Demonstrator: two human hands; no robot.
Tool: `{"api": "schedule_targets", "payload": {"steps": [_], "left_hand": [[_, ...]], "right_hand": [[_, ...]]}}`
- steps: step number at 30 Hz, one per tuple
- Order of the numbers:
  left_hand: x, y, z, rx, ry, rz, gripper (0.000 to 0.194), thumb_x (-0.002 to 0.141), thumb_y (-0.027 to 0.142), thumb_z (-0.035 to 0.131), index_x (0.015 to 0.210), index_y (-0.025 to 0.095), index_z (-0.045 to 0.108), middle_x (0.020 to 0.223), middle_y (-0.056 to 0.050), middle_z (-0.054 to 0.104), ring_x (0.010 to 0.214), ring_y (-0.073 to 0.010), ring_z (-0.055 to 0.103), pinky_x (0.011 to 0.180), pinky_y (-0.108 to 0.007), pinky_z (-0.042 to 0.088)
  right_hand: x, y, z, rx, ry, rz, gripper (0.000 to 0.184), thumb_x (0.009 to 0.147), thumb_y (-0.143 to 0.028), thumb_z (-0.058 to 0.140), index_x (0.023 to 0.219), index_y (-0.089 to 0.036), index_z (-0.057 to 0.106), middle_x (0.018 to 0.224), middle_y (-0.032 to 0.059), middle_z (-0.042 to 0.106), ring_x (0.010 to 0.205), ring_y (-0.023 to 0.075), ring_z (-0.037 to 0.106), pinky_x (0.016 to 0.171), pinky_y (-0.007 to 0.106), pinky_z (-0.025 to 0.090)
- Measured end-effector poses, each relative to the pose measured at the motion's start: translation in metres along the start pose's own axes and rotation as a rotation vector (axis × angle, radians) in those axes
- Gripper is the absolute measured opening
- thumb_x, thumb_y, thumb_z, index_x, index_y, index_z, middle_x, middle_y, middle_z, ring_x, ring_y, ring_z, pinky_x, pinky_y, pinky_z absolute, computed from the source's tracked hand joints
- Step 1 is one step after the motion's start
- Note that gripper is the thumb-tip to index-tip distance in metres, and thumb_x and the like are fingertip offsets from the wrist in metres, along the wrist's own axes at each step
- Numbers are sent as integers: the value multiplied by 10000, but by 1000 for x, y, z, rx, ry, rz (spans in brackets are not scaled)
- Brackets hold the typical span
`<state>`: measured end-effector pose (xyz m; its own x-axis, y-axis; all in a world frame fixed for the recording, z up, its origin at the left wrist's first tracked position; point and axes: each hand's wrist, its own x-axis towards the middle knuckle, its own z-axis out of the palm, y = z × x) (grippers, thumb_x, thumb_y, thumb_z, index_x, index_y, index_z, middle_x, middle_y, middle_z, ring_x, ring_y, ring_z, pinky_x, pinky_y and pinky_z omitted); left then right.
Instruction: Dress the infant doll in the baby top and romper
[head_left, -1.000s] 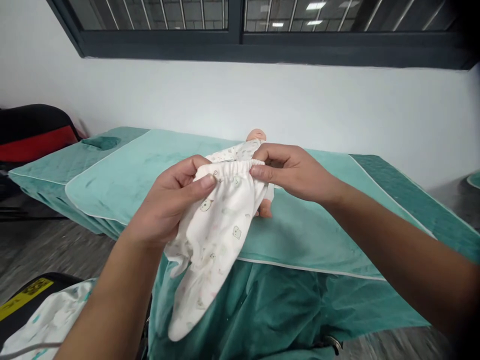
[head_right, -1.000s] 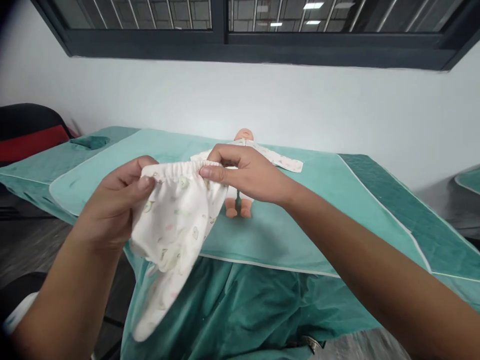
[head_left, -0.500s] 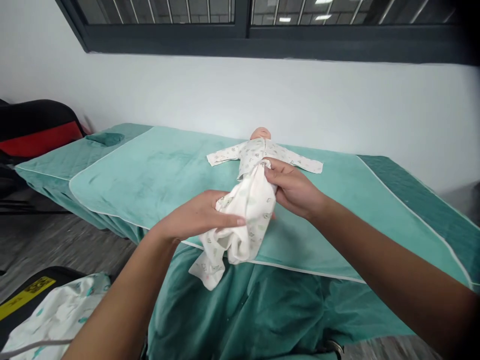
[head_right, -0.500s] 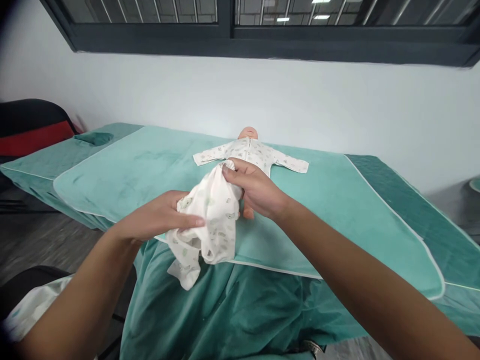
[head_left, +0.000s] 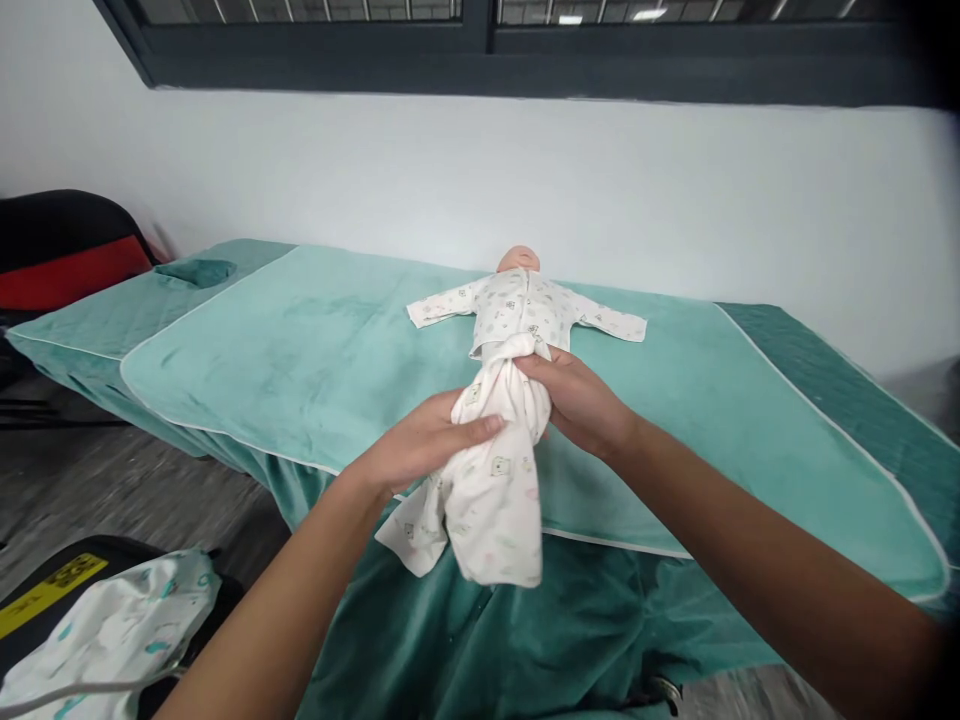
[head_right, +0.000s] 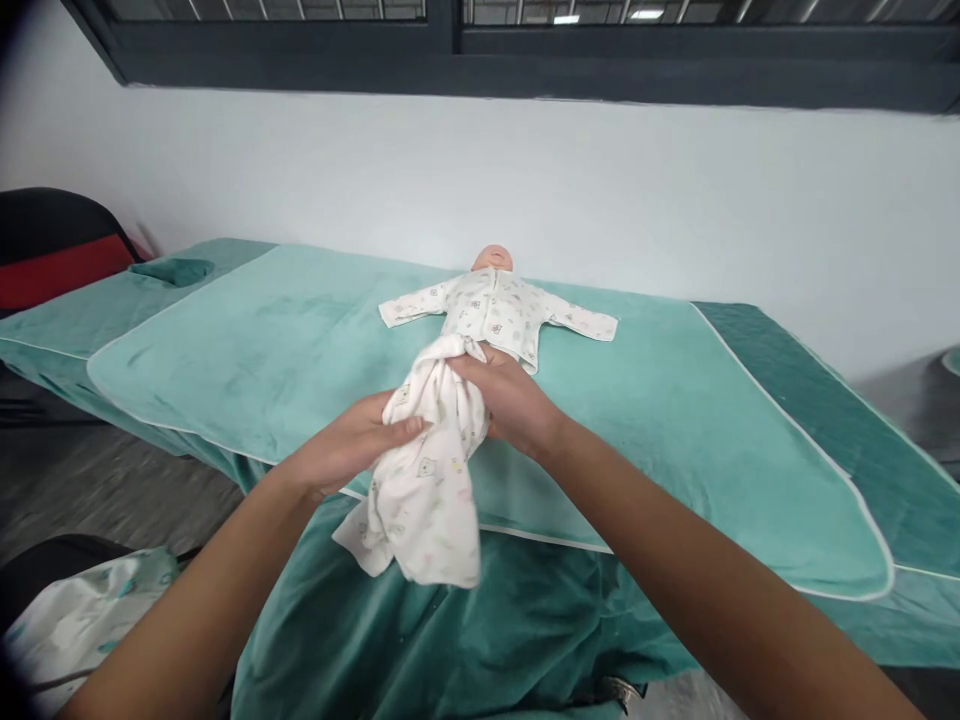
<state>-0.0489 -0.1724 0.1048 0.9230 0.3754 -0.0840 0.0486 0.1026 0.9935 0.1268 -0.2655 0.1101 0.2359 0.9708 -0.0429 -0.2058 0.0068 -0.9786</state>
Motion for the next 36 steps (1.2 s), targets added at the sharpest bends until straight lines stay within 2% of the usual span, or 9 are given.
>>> {"api": "schedule_targets", "payload": {"steps": [3,6,11,13,17,20,25,30,36], "left_hand": [[0,-3,1,31,-117,-65,383,776,386,769,1097,185,710,1053,-67,732,984,-244,667,830,-321,511],[4,-9,4,-80,43,-47,373,781,373,769,1104,199,703,1063,-64,736,999,-243,673,857,-339,520],[7,-32,15,-133,133,-59,371,790,415,749,1057,164,694,996,-75,730,898,-224,675,778,-316,524],[2,-41,18,-110,66,-108,386,800,444,731,1060,160,696,982,-73,728,879,-216,670,773,-313,522],[-10,-53,20,-49,-274,-234,437,743,426,786,1101,190,703,1020,-48,728,925,-210,659,826,-315,519],[-16,-59,19,-44,-448,-305,366,720,415,803,996,184,737,953,-35,733,908,-204,658,848,-317,515],[-9,-66,24,-127,-172,-180,296,771,352,753,1013,184,724,973,-38,727,889,-189,648,829,-291,492],[23,-50,40,216,157,-10,159,849,293,600,940,182,668,850,-2,676,772,-168,594,679,-257,437],[80,-37,42,988,231,20,155,856,239,464,853,199,614,854,-55,677,763,-214,608,619,-286,394]], "right_hand": [[2,10,-1,84,101,32,315,846,-468,682,1001,-194,667,826,27,703,755,186,657,678,292,533],[-6,24,-3,116,67,102,393,866,-525,646,1094,-205,659,962,60,725,870,216,680,755,326,550],[-33,46,-11,-162,-400,167,537,715,-382,837,1198,-229,656,1136,51,709,1088,247,643,913,376,529],[-44,55,-18,-159,-376,168,542,742,-353,821,1242,-241,642,1177,49,698,1123,238,626,941,383,518],[-66,75,-32,89,-74,164,362,790,-455,761,1035,-191,730,1023,79,736,969,236,676,861,366,535],[-82,91,-38,186,-62,184,336,768,-486,763,946,-201,756,928,79,743,877,250,688,819,383,536],[-98,106,-41,80,-182,222,345,710,-428,812,1014,-277,747,970,31,738,941,276,663,865,402,505],[-79,104,-46,-203,328,47,230,802,-435,709,798,-216,639,725,-7,626,692,180,546,688,319,476],[-42,112,-57,-452,628,4,224,810,-417,616,872,-203,643,828,18,695,799,232,596,675,310,460]]}}
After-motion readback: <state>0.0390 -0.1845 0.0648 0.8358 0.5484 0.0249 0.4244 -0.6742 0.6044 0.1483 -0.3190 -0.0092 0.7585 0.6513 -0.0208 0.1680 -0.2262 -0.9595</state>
